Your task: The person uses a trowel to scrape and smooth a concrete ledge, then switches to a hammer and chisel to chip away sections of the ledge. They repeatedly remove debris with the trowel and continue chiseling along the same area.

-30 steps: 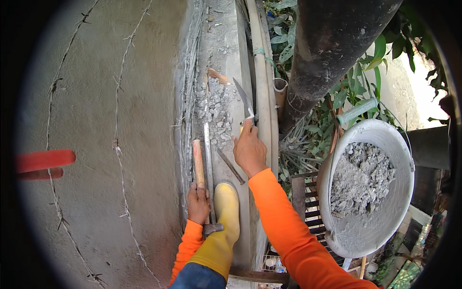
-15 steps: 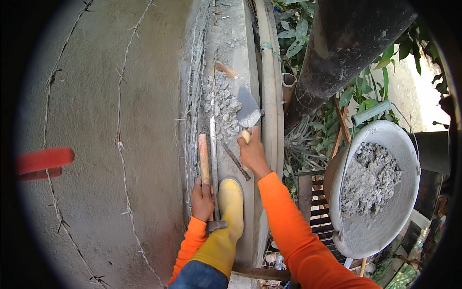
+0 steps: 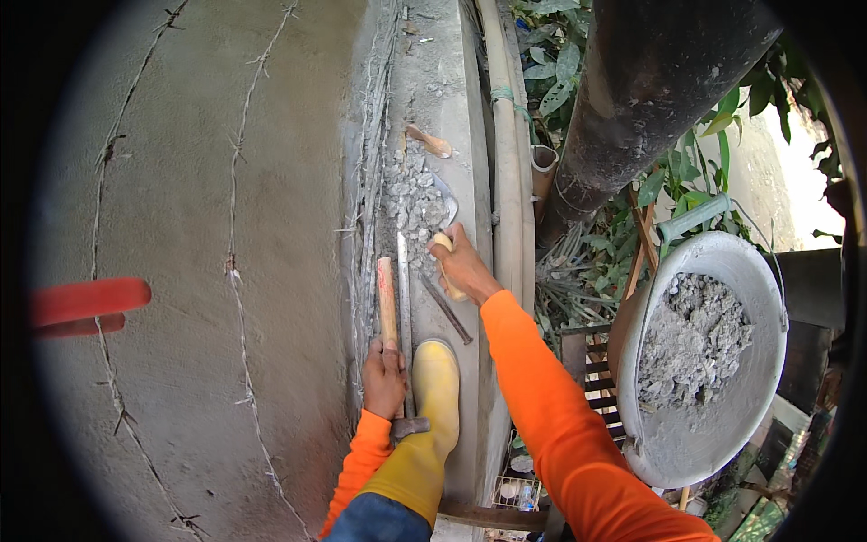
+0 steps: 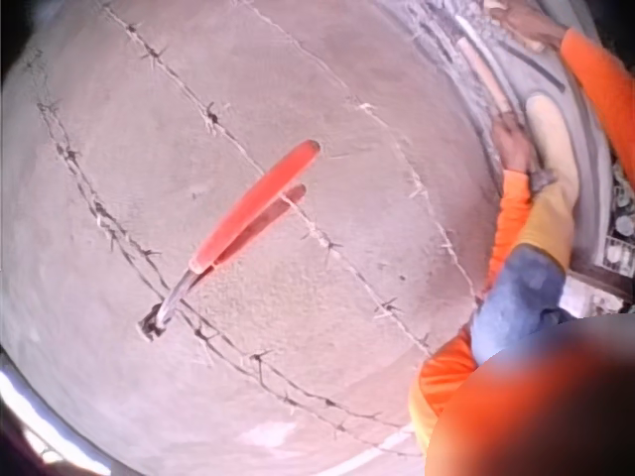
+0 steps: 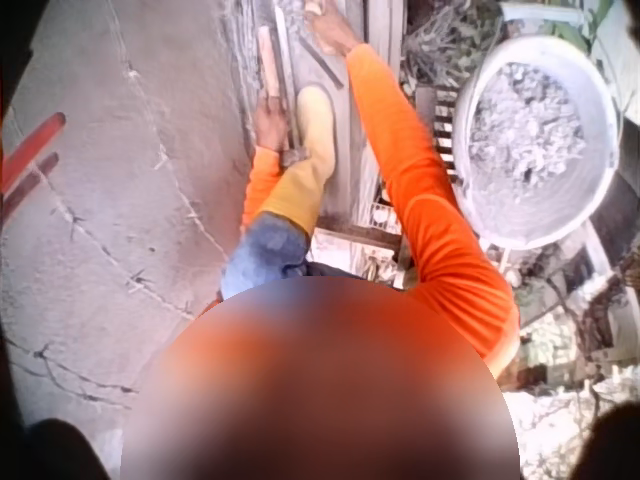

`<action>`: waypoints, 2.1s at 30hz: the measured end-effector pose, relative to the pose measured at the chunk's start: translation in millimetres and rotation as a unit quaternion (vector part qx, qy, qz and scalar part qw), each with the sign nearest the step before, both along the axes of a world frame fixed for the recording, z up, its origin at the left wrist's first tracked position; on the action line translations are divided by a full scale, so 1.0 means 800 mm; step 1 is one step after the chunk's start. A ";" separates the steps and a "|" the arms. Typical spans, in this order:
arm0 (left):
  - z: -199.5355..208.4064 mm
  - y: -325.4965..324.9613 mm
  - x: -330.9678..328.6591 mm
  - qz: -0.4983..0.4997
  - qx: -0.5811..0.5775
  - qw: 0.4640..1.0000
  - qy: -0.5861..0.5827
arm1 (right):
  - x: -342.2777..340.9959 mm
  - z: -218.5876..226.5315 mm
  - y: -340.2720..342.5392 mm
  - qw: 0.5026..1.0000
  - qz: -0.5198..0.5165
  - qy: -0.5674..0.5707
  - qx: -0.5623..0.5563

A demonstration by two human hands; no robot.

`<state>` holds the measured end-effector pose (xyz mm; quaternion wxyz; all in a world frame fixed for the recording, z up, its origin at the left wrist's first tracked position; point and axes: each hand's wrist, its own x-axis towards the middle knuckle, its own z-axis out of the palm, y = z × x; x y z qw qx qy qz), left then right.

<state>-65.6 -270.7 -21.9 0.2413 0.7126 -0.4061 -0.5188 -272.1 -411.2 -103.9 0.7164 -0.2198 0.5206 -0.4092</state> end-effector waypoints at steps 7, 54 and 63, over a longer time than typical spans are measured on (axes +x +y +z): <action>-0.002 0.001 0.002 -0.010 -0.005 1.000 -0.001 | 0.006 0.009 0.000 0.999 -0.034 -0.022 -0.005; -0.019 0.002 0.009 -0.032 -0.056 0.997 -0.037 | 0.060 0.013 0.189 0.974 -0.036 0.223 0.030; -0.017 0.002 0.008 -0.016 -0.036 0.999 -0.036 | 0.053 -0.015 0.050 0.996 -0.050 0.072 -0.027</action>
